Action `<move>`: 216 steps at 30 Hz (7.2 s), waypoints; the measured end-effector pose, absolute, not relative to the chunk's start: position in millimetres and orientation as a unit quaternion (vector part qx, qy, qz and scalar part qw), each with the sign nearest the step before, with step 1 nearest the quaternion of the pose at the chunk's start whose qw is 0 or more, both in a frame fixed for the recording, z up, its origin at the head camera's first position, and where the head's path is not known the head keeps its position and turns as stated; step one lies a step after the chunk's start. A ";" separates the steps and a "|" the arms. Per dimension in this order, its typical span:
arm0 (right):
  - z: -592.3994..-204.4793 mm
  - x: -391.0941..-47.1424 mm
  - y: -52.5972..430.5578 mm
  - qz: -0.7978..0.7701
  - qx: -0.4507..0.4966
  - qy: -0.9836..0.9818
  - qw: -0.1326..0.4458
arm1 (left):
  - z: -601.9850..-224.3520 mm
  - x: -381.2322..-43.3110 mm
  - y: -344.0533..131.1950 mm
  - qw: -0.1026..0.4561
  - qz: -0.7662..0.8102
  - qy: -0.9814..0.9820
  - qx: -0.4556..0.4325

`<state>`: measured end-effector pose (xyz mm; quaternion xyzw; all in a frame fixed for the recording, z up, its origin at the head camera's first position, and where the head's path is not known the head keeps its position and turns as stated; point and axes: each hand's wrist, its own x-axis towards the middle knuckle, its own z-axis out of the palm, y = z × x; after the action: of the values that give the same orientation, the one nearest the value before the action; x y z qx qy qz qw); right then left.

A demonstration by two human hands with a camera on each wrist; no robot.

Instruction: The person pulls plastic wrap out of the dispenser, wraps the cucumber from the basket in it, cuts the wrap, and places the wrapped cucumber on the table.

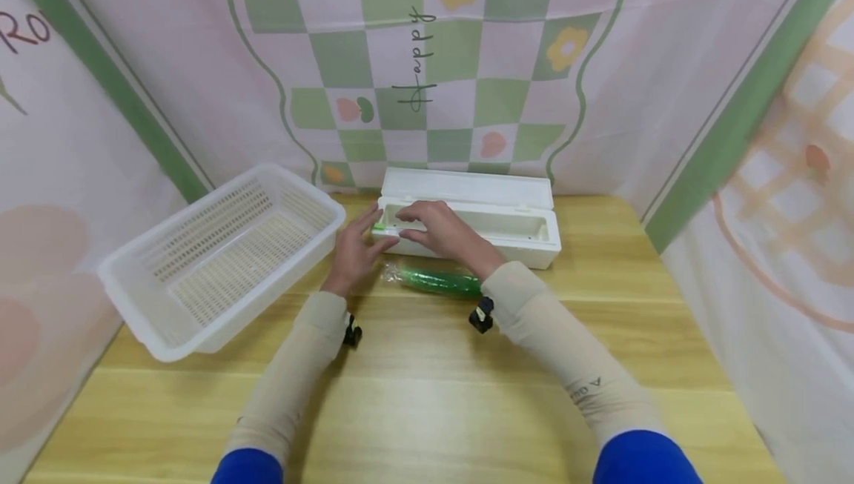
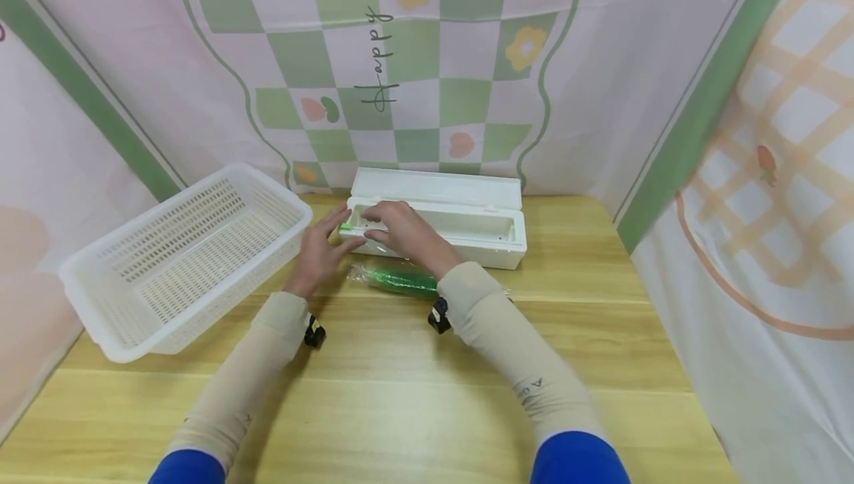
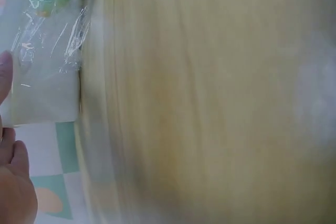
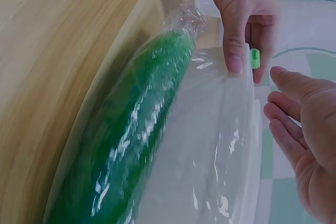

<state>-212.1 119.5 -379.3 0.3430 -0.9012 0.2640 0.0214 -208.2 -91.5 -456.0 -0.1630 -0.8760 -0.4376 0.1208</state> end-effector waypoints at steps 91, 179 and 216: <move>-392.4 -243.0 132.8 0.212 0.438 -0.873 0.024 | -449.1 -207.7 -88.1 0.089 -0.505 -0.854 -0.087; -427.6 -111.7 254.4 0.063 0.375 -0.921 0.090 | -440.7 -152.2 -55.2 0.148 -0.087 -0.879 -0.444; -394.2 -83.9 250.7 0.048 0.374 -0.913 0.158 | -408.3 -119.4 -49.7 0.273 -0.013 -0.846 -0.458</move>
<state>-83.9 250.7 -394.2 0.3738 -0.9127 0.0477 0.1581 -119.4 -49.7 -408.3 -0.4576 -0.8462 -0.0126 0.2728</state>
